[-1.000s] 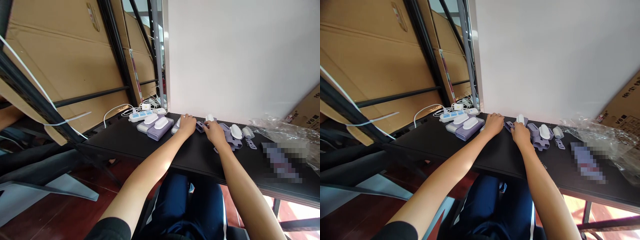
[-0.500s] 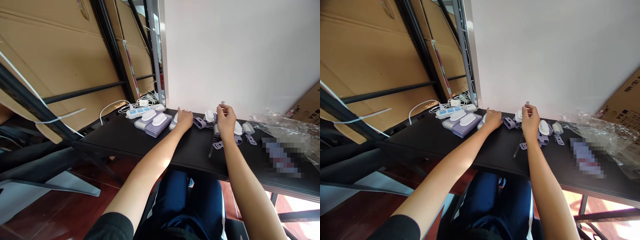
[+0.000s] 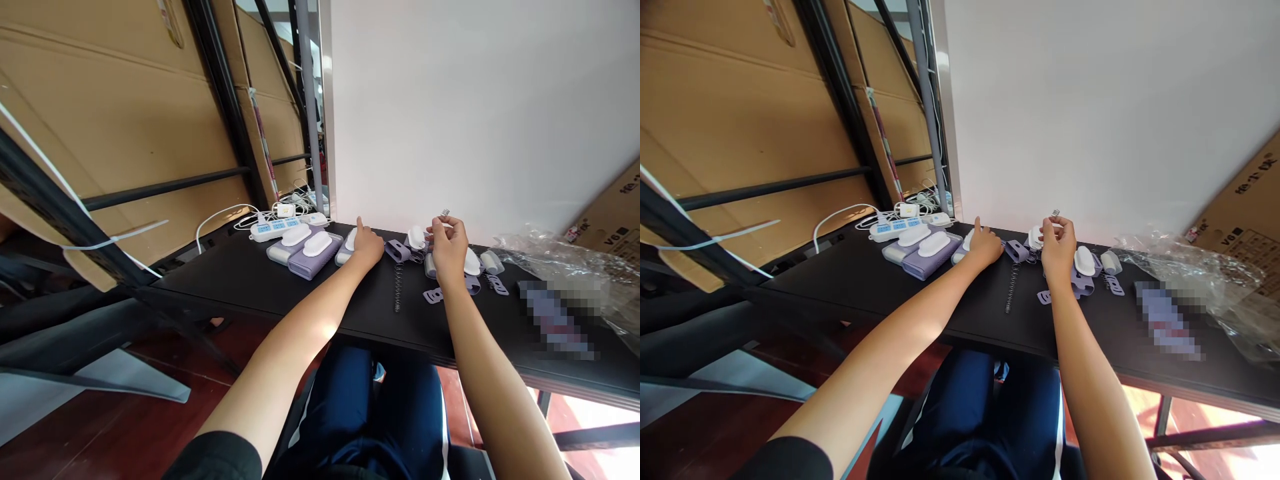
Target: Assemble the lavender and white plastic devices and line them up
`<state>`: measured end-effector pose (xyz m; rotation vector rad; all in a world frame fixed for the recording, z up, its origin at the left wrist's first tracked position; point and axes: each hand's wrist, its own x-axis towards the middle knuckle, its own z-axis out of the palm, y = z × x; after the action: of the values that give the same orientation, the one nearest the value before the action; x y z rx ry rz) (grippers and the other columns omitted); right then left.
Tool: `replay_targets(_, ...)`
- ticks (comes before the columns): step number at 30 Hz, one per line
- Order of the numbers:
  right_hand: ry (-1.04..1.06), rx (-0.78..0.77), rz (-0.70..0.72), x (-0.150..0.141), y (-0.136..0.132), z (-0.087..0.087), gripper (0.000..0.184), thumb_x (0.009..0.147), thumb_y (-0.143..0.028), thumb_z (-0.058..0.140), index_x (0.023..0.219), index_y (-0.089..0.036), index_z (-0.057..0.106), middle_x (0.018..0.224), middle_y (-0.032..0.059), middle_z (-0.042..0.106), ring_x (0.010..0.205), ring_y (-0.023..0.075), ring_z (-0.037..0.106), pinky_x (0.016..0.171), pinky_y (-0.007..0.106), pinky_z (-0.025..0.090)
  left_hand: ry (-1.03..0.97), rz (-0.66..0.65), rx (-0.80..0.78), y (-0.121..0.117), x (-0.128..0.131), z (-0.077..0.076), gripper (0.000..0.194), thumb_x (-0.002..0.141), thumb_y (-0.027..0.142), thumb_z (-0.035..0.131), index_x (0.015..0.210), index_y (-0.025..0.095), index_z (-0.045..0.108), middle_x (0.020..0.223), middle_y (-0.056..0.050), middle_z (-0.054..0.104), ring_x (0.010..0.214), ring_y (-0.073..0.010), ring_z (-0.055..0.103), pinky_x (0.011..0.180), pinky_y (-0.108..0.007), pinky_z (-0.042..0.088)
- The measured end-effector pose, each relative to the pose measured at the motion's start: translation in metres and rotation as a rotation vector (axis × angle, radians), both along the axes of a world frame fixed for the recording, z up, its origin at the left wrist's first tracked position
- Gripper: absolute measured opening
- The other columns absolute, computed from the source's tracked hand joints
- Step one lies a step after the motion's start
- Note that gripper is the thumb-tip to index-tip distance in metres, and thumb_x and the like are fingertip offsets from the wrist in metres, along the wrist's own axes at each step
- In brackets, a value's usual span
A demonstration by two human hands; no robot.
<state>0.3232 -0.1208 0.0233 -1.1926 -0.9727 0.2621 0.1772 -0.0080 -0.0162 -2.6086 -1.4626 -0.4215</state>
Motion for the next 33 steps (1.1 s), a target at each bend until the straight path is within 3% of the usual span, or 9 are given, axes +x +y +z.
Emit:
replay_targets(4, -0.032, -0.002, -0.009, -0.003, -0.003, 0.001, 0.029, 0.090, -0.047, 0.060, 0.107, -0.024, 0.058, 0.091, 0.0021, 0.068, 0.083, 0.0165, 0.068, 0.067, 0.028, 0.053, 0.025, -0.048, -0.044, 0.000, 0.005, -0.001, 0.031, 0.084, 0.010, 0.057, 0.097, 0.023, 0.082, 0.099, -0.015, 0.077, 0.129, -0.0385, 0.052, 0.121, -0.068, -0.002)
replay_targets(8, -0.016, -0.010, 0.020, -0.006, -0.006, 0.002, 0.033, 0.091, -0.050, 0.060, 0.109, -0.024, 0.054, 0.090, 0.0015, 0.068, 0.075, 0.0155, 0.068, 0.058, 0.025, 0.052, 0.020, -0.060, -0.032, -0.005, 0.001, 0.002, 0.039, 0.087, 0.006, 0.050, 0.114, 0.017, 0.077, 0.103, -0.018, 0.077, 0.122, -0.0363, 0.058, 0.121, -0.067, 0.002)
replay_targets(12, 0.040, 0.024, 0.058, -0.007, -0.005, -0.001, 0.037, 0.092, -0.056, 0.056, 0.113, -0.027, 0.046, 0.088, 0.0000, 0.070, 0.074, 0.0157, 0.070, 0.058, 0.024, 0.055, 0.013, -0.076, 0.115, -0.008, -0.003, 0.002, 0.042, 0.088, 0.007, 0.051, 0.126, 0.009, 0.070, 0.121, -0.023, 0.071, 0.129, -0.0369, 0.053, 0.122, -0.062, 0.009)
replay_targets(17, 0.131, 0.086, 0.076, -0.001, 0.004, -0.005, 0.038, 0.087, -0.049, 0.064, 0.110, -0.027, 0.045, 0.076, -0.0056, 0.063, 0.068, 0.0144, 0.069, 0.072, 0.031, 0.059, -0.191, -0.086, 0.164, -0.009, -0.008, 0.008, 0.031, 0.098, 0.017, 0.046, 0.102, 0.013, 0.076, 0.120, -0.022, 0.069, 0.127, -0.0338, 0.055, 0.118, -0.053, 0.024)
replay_targets(20, 0.173, 0.052, 0.115, 0.000, 0.007, -0.004, 0.033, 0.081, -0.047, 0.069, 0.099, -0.023, 0.056, 0.075, -0.0038, 0.059, 0.074, 0.0160, 0.068, 0.078, 0.033, 0.058, -0.583, -0.100, 0.004, -0.014, -0.011, 0.019, 0.031, 0.104, 0.034, 0.042, 0.105, 0.020, 0.070, 0.107, -0.013, 0.074, 0.107, -0.0269, 0.066, 0.103, -0.045, 0.042)
replay_targets(22, 0.174, 0.034, 0.126, -0.001, 0.005, -0.002, 0.032, 0.084, -0.052, 0.061, 0.090, -0.021, 0.061, 0.080, 0.0005, 0.061, 0.083, 0.0182, 0.068, 0.081, 0.034, 0.057, -0.908, -0.191, -0.245, -0.020, -0.011, 0.026, 0.029, 0.105, 0.040, 0.039, 0.112, 0.024, 0.062, 0.092, -0.006, 0.074, 0.077, -0.0189, 0.069, 0.084, -0.035, 0.051)
replay_targets(25, 0.108, 0.044, 0.002, -0.001, 0.000, 0.001, 0.035, 0.090, -0.055, 0.050, 0.091, -0.022, 0.062, 0.090, 0.0040, 0.063, 0.093, 0.0202, 0.066, 0.085, 0.035, 0.055, -1.251, -0.353, -0.584, -0.029, -0.009, 0.034, 0.024, 0.105, 0.040, 0.041, 0.114, 0.023, 0.056, 0.077, 0.002, 0.066, 0.051, -0.0099, 0.055, 0.059, -0.025, 0.046)
replay_targets(29, -0.033, 0.012, -0.125, 0.002, -0.006, 0.003, 0.046, 0.097, -0.062, 0.034, 0.095, -0.024, 0.060, 0.087, 0.0032, 0.058, 0.088, 0.0205, 0.063, 0.081, 0.035, 0.052, -1.421, -0.439, -0.777, -0.038, -0.007, 0.036, 0.019, 0.101, 0.034, 0.047, 0.110, 0.023, 0.059, 0.078, 0.003, 0.058, 0.053, -0.0073, 0.050, 0.053, -0.020, 0.044)
replay_targets(33, 0.005, -0.038, -0.015, 0.002, -0.008, 0.003, 0.066, 0.094, -0.079, 0.025, 0.090, -0.024, 0.061, 0.065, -0.0013, 0.052, 0.059, 0.0173, 0.056, 0.059, 0.030, 0.048, -1.462, -0.486, -0.914, -0.042, -0.004, 0.032, 0.029, 0.102, 0.044, 0.045, 0.110, 0.021, 0.060, 0.083, 0.000, 0.060, 0.060, -0.0090, 0.055, 0.055, -0.022, 0.048)
